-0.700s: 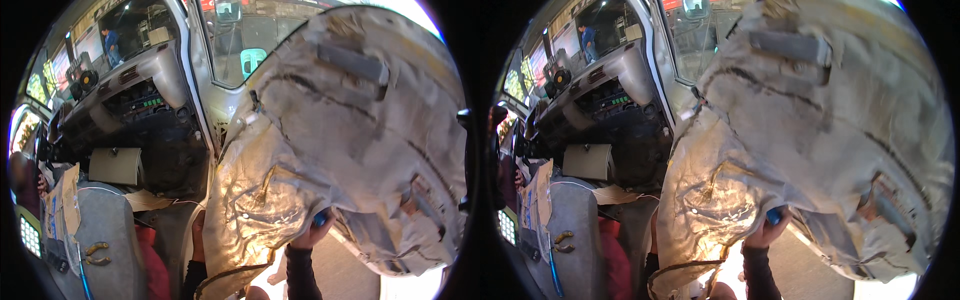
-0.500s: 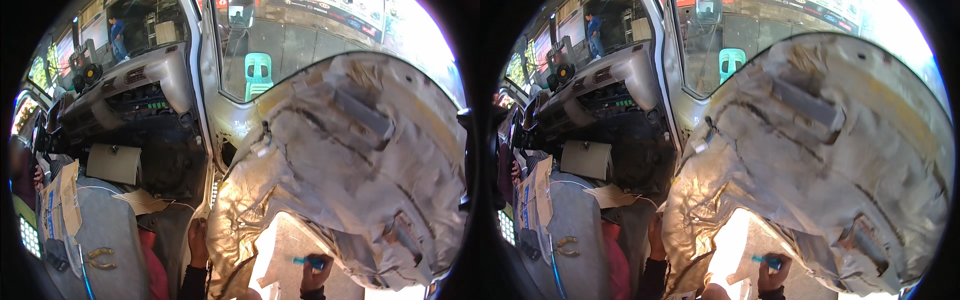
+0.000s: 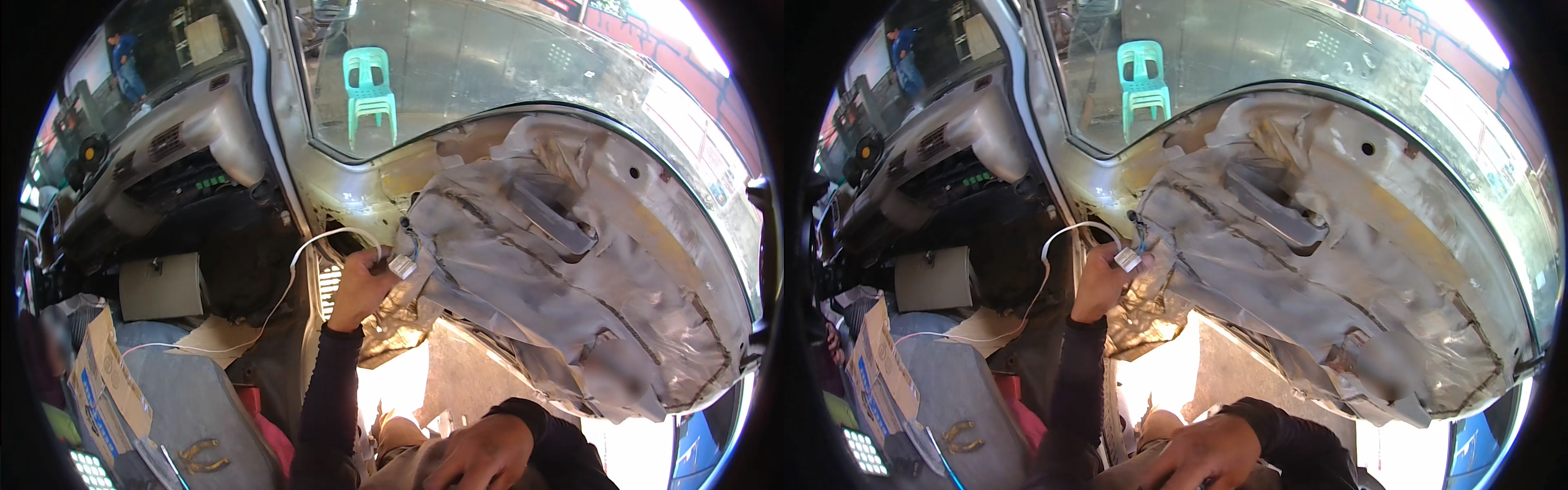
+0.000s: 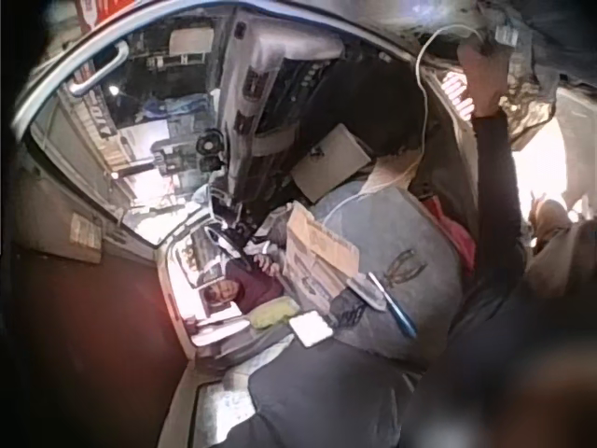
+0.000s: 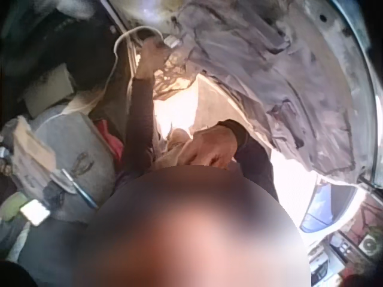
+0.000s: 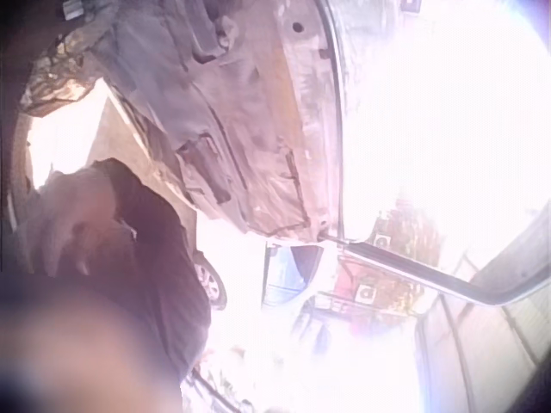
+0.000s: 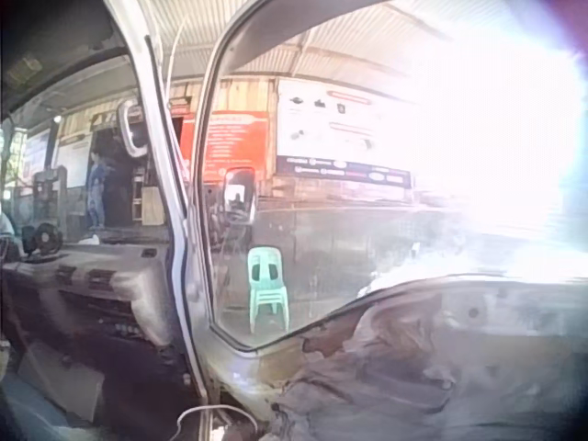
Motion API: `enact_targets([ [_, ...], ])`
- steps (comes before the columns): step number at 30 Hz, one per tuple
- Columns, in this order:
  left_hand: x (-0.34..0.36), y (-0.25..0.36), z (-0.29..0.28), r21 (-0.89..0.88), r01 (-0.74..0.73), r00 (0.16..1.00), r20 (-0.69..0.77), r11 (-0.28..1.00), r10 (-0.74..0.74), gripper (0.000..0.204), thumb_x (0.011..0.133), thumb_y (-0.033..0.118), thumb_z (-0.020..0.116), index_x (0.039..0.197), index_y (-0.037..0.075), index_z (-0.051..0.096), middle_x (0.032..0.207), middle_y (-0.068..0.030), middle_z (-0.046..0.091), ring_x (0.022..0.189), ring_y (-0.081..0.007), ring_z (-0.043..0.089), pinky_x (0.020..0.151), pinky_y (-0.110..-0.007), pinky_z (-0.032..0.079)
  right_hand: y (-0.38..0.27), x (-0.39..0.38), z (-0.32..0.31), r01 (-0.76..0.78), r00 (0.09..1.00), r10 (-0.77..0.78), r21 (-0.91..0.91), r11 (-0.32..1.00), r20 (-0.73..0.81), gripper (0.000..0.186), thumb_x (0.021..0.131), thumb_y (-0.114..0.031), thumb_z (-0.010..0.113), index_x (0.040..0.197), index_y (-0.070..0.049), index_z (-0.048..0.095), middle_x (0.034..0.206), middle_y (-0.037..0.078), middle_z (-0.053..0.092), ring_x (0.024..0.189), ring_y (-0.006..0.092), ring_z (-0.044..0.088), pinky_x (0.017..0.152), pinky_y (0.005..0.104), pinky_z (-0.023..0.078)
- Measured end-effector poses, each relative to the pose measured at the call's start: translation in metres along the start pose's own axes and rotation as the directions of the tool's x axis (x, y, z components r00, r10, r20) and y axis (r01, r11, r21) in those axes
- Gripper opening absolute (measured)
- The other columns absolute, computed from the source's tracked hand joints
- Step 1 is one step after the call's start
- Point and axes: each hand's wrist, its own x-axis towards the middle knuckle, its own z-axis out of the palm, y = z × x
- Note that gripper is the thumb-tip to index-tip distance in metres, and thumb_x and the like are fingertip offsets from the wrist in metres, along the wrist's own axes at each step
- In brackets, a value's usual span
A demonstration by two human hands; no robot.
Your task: The person removes the interior door panel, manipulates wiring and connectors behind the door, and then reinstalls the door panel. They use a screwdriver and pliers to disconnect and reconnect wires, then align and snap the panel back into place.
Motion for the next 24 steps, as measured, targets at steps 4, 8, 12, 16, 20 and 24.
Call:
enact_targets([
  [4, -0.001, 0.012, -0.005, -0.268, -0.107, 0.989, -0.128, 0.957, 0.075, 0.012, 0.089, 0.007, 0.074, 0.098, -0.001, 0.075, 0.081, -0.0029, 0.071, 0.068, -0.0060, 0.059, 0.063, -0.021, 0.042, 0.001, 0.024, -0.004, 0.038, 0.998, -0.030, 0.150, 0.988, -0.054, 0.036, 0.097, -0.035, 0.068, 0.117, -0.005, 0.068, 0.097, 0.015, 0.063, 0.085, 0.0340, 0.064, 0.072, 0.0437, 0.050],
  [8, -0.021, 0.037, -0.015, -0.580, -0.182, 0.973, -0.222, 0.794, 0.061, 0.014, 0.083, 0.004, 0.079, 0.092, -0.003, 0.071, 0.085, -0.0064, 0.072, 0.074, -0.0111, 0.066, 0.069, -0.023, 0.050, 0.005, 0.041, -0.005, 0.176, 0.981, -0.162, 0.139, 0.974, -0.104, 0.032, 0.097, -0.033, 0.068, 0.111, -0.004, 0.070, 0.094, 0.013, 0.062, 0.081, 0.0320, 0.064, 0.068, 0.0416, 0.049],
  [12, -0.047, 0.074, -0.007, -0.594, -0.182, 0.982, -0.147, 0.783, 0.117, 0.014, 0.082, 0.002, 0.078, 0.093, -0.002, 0.070, 0.087, -0.0068, 0.072, 0.075, -0.0116, 0.065, 0.067, -0.024, 0.051, -0.008, 0.044, -0.008, 0.110, 0.987, -0.137, -0.267, 0.957, -0.085, 0.031, 0.096, -0.031, 0.071, 0.103, 0.000, 0.071, 0.088, 0.013, 0.062, 0.075, 0.0319, 0.064, 0.063, 0.0397, 0.048],
  [16, -0.060, 0.108, 0.022, -0.555, -0.197, 0.980, -0.128, 0.808, 0.151, 0.016, 0.083, 0.006, 0.079, 0.093, -0.002, 0.070, 0.087, -0.0036, 0.070, 0.075, -0.0086, 0.062, 0.068, -0.022, 0.048, -0.024, 0.053, 0.010, -0.139, 0.711, -0.293, -0.537, 0.832, -0.639, 0.022, 0.103, -0.013, 0.052, 0.093, 0.001, 0.065, 0.094, 0.019, 0.066, 0.066, 0.0284, 0.062, 0.056, 0.0373, 0.052],
  [20, -0.067, 0.125, 0.052, -0.449, -0.185, 0.981, -0.140, 0.874, 0.135, 0.014, 0.087, 0.010, 0.077, 0.092, 0.001, 0.069, 0.077, 0.0019, 0.063, 0.065, -0.0045, 0.054, 0.058, -0.021, 0.040, 0.005, 0.099, 0.033, 0.312, 0.307, -0.542, -0.455, 0.834, -0.782, 0.029, 0.096, -0.024, 0.069, 0.093, 0.005, 0.068, 0.085, 0.017, 0.065, 0.070, 0.0301, 0.063, 0.059, 0.0382, 0.049],
  [24, -0.083, 0.117, 0.077, -0.394, -0.181, 0.980, -0.144, 0.901, 0.134, 0.010, 0.094, 0.011, 0.072, 0.093, 0.005, 0.064, 0.064, 0.0078, 0.050, 0.054, -0.0007, 0.040, 0.048, -0.022, 0.028, 0.019, 0.125, 0.029, 0.642, 0.411, -0.441, -0.090, 0.761, -0.798, 0.037, 0.094, -0.029, 0.074, 0.091, 0.008, 0.069, 0.082, 0.018, 0.066, 0.069, 0.0299, 0.064, 0.058, 0.0383, 0.047],
])
